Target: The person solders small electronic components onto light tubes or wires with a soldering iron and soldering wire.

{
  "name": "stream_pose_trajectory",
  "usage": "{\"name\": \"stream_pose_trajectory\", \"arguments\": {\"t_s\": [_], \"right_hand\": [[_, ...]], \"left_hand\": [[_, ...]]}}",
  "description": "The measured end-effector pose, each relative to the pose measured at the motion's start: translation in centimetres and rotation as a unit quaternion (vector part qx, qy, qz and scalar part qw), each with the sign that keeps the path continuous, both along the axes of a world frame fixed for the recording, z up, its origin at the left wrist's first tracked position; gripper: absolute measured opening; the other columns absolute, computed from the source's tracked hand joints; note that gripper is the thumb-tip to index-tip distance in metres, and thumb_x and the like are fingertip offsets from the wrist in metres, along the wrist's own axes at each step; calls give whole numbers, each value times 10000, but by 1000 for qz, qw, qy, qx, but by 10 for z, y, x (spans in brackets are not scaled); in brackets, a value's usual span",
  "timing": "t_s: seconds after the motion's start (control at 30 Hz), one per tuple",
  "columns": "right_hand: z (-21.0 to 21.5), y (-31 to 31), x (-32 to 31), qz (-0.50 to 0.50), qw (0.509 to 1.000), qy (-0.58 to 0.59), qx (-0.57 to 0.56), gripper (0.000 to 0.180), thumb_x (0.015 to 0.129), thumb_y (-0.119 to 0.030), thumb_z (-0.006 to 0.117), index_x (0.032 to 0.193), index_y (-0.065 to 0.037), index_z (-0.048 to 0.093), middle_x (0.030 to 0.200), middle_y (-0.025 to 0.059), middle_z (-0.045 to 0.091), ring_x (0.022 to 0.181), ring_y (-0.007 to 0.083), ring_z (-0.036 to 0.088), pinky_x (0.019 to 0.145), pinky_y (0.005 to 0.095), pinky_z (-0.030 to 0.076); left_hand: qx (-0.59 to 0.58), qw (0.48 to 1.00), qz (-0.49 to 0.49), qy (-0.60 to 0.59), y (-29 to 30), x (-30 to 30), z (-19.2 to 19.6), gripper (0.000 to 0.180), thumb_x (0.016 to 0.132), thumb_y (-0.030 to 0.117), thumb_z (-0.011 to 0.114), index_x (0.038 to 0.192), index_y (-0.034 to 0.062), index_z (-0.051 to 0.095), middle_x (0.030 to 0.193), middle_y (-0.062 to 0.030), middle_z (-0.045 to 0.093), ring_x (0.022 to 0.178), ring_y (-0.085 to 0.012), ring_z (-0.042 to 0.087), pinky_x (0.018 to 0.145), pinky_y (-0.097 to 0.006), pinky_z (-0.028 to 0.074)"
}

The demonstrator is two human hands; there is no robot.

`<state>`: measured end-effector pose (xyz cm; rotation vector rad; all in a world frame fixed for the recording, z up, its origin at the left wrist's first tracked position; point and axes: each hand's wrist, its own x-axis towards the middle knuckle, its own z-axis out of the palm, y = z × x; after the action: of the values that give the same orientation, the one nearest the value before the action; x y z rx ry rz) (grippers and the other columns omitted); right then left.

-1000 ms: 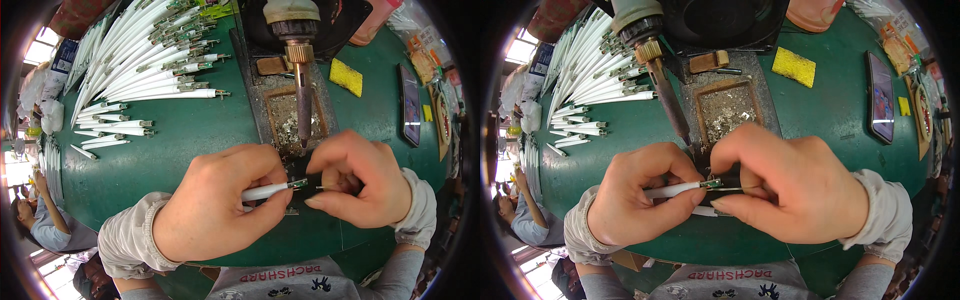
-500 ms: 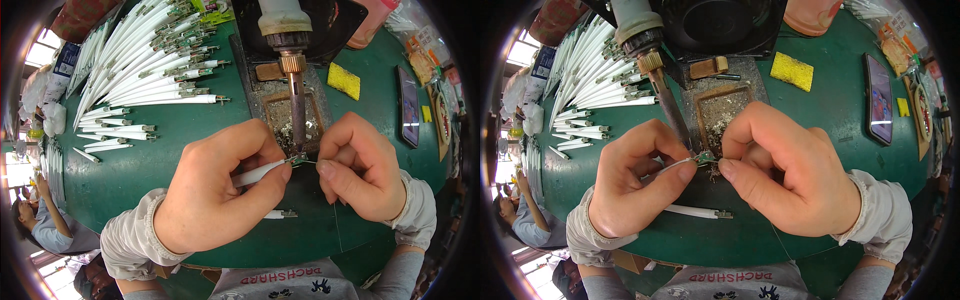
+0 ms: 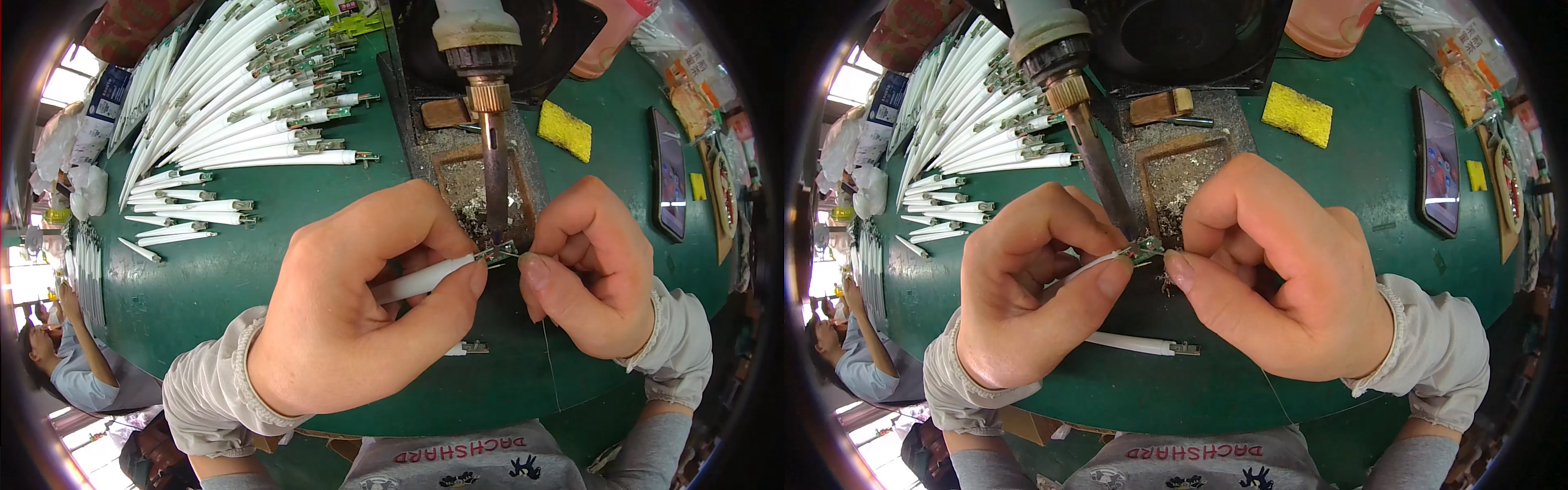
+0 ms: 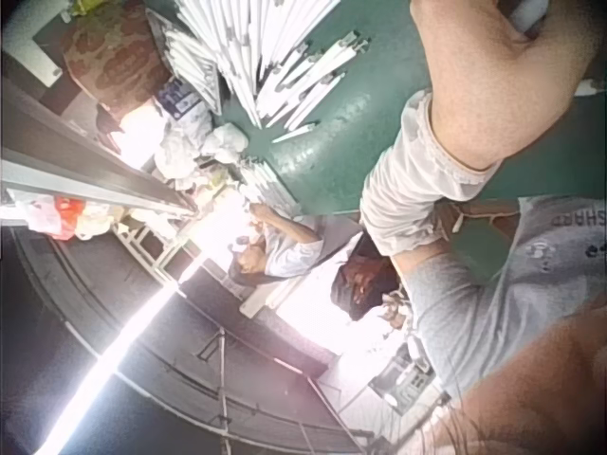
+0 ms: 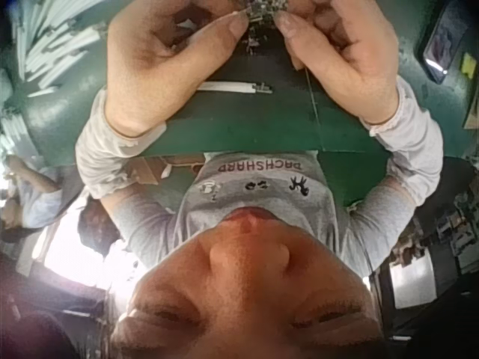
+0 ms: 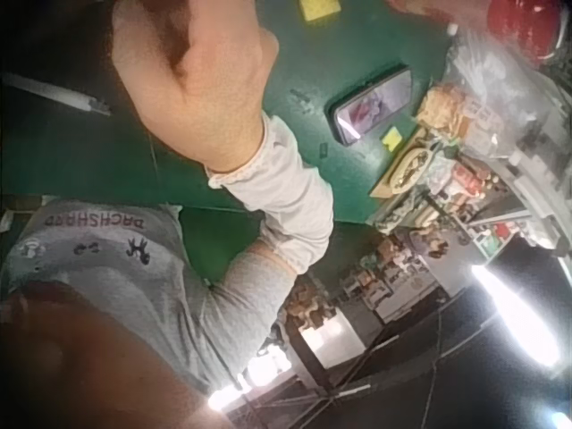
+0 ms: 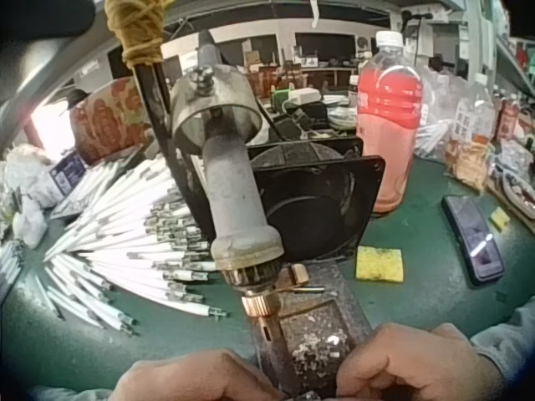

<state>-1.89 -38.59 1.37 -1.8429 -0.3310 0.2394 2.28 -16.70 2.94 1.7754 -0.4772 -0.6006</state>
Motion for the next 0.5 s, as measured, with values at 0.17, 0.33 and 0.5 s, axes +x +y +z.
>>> {"name": "stream_pose_trajectory", "arguments": {"t_s": [0.17, 0.33, 0.5], "right_hand": [[-1, -2, 0, 19, 1000, -3, -4, 149, 894, -31, 559, 930, 11, 420, 774, 60, 497, 576, 79, 539, 509, 203, 421], [-4, -6, 5, 36, 999, -11, -6, 207, 856, -1, 610, 980, 17, 445, 855, 64, 516, 606, 67, 544, 527, 190, 411], [-4, -5, 3, 33, 998, -4, -47, 292, 822, 21, 666, 1059, 39, 498, 972, 79, 545, 658, 55, 568, 548, 178, 416]], "left_hand": [[-8, 1000, -4, -9, 1, 1, -2, 90, 827, -29, 614, 884, -28, 544, 919, -90, 572, 821, -107, 556, 721, -223, 438], [-5, 1000, -5, 23, 3, 0, -2, 75, 825, -36, 612, 869, -26, 552, 910, -82, 574, 816, -102, 556, 719, -225, 435], [2, 998, -2, 63, 2, 0, -3, 67, 829, -38, 608, 870, -21, 558, 899, -70, 578, 811, -93, 555, 715, -225, 431]]}}
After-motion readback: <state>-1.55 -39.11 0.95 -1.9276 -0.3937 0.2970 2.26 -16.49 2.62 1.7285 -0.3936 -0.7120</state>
